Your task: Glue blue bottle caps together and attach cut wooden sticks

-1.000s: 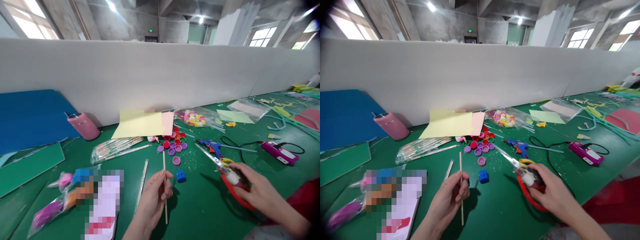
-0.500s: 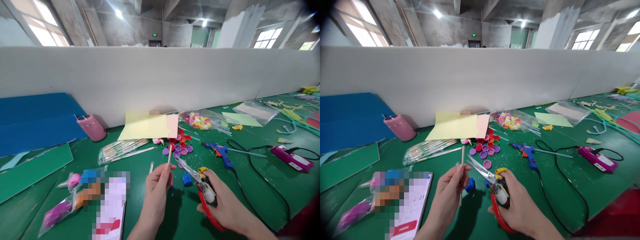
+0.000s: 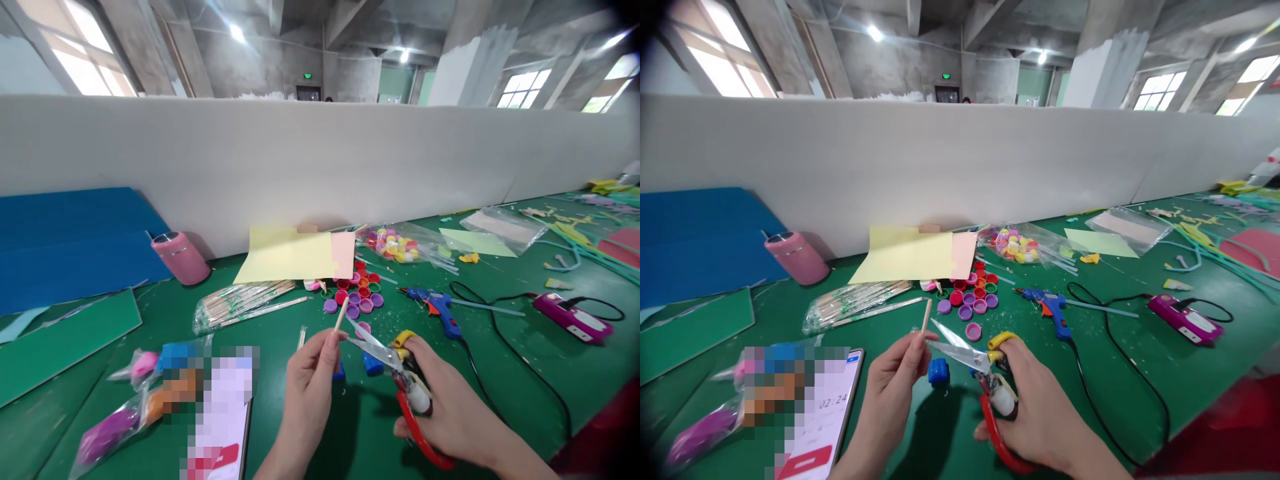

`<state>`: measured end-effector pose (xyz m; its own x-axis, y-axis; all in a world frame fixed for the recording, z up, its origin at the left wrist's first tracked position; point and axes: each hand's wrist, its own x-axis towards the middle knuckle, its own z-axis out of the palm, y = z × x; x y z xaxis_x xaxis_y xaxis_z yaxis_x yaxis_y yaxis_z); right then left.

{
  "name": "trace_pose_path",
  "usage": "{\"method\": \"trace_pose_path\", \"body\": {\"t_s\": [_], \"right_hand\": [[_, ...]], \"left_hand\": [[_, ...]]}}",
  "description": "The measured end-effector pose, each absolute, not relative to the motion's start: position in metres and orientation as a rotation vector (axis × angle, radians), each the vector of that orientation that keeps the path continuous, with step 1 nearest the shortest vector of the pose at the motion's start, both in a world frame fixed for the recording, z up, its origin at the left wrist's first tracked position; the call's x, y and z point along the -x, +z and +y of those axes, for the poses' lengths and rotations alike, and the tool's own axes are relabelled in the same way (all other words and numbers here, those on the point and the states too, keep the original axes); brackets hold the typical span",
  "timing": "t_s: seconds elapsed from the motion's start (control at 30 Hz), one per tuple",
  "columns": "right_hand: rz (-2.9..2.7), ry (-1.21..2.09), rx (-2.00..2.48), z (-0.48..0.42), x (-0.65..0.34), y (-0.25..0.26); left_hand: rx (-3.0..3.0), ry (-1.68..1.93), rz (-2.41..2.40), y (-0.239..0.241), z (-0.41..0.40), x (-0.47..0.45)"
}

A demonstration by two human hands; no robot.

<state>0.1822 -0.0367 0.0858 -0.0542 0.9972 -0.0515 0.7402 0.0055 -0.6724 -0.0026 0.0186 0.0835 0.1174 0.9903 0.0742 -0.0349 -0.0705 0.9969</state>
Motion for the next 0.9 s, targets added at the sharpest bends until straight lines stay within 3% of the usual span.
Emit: {"method": "trace_pose_path", "body": {"t_s": [0.9], "right_hand": [[-1.947, 0.634, 1.610, -0.0336, -0.1739, 0.0834]], "left_hand": [[-1.996, 1.115, 1.030, 0.0917, 0.0162, 0.0070]]}}
